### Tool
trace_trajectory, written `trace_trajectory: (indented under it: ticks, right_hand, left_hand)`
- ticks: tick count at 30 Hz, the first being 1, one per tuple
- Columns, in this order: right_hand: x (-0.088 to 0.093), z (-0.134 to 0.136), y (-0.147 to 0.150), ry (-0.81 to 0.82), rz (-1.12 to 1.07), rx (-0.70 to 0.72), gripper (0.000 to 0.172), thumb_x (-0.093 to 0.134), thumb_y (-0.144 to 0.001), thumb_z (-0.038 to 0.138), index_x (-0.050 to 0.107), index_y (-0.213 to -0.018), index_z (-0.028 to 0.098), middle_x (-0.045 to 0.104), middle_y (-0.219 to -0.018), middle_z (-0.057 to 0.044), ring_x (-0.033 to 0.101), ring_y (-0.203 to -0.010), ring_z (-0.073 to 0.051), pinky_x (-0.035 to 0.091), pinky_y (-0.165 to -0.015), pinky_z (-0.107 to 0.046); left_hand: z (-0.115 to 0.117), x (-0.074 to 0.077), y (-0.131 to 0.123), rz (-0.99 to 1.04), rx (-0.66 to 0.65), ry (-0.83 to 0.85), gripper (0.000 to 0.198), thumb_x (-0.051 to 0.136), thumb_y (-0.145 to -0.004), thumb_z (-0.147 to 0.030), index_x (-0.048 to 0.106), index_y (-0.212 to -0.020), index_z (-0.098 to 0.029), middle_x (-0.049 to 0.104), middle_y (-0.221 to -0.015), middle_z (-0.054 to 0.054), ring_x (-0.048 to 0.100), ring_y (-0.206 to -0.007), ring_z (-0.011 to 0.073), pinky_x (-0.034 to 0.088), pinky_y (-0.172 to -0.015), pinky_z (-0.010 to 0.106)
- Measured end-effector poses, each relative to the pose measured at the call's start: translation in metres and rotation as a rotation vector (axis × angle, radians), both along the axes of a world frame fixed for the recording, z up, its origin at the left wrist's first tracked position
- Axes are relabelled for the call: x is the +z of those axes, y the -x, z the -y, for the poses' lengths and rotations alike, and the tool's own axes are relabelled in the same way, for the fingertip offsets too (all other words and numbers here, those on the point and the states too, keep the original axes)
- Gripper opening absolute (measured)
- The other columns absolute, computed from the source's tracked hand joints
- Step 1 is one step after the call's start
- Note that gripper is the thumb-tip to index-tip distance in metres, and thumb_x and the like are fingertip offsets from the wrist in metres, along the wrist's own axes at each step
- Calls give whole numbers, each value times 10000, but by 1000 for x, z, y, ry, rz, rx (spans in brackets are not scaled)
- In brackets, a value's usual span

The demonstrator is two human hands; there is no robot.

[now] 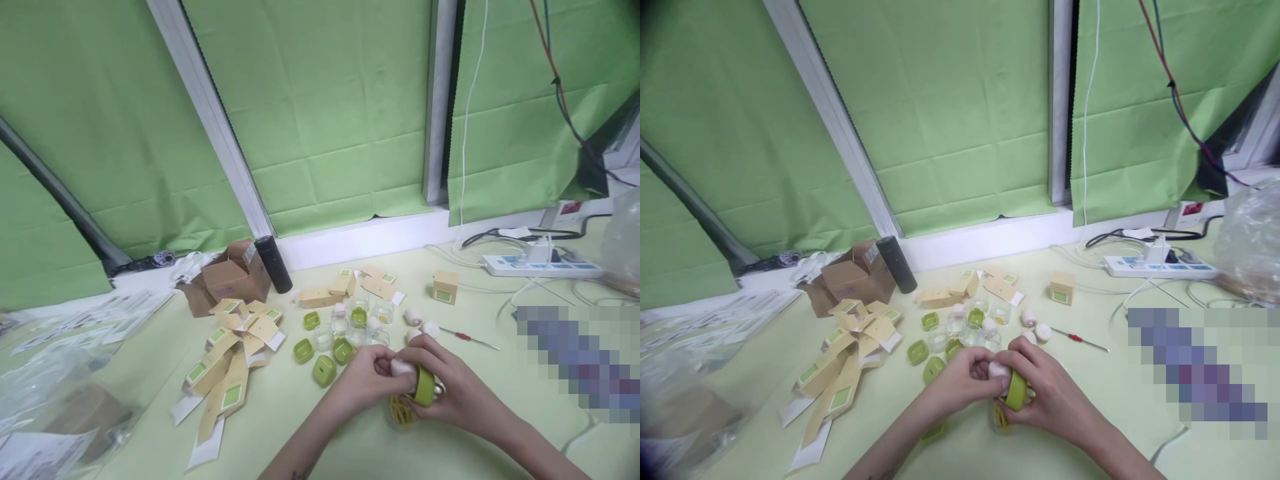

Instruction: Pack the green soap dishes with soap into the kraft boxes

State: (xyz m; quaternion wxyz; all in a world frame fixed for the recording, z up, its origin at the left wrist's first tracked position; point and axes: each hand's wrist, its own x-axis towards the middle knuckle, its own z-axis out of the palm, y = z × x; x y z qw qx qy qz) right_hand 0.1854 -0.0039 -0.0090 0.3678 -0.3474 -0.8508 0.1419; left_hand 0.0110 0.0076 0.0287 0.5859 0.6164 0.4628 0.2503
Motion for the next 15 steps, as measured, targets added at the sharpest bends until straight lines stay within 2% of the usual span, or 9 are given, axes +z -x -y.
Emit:
trace_trajectory:
  ticks: [3, 7, 11, 15]
  right_hand:
    - [-1, 1, 2, -10, -9, -23, 501, 617, -663, 62, 440, -1088, 261, 501, -974, -68, 572, -848, -237, 504, -693, -351]
    - [-1, -1, 3, -33, -67, -33, 509, 622, -644, 51, 410, -1053, 268, 473, -937, -45, 553, -803, -215, 497, -631, -315]
    - [0, -4, 3, -86, -136, -31, 484, 629, -727, 124, 388, -1115, 285, 475, -978, -56, 546, -867, -226, 501, -686, -337]
    - [1, -5, 4, -3, -217, -17, 479, 589, -720, 71, 419, -1113, 285, 515, -998, -53, 546, -935, -236, 492, -762, -356]
  left_hand:
    - [2, -6, -1, -13, 12, -5, 257, 633, -660, -245, 510, -867, -155, 516, -690, -34, 488, -648, 106, 366, -558, 213]
    - [3, -8, -1, 56, -67, -12, 320, 611, -719, -299, 483, -984, -173, 551, -803, 5, 550, -732, 138, 413, -605, 237]
    - [5, -4, -3, 199, -48, -39, 348, 569, -764, -389, 500, -1018, -163, 540, -904, 35, 552, -760, 139, 443, -652, 261]
    - [5, -7, -8, 79, 23, -146, 360, 619, -746, -357, 518, -1047, -188, 596, -875, 26, 570, -761, 150, 443, -663, 262]
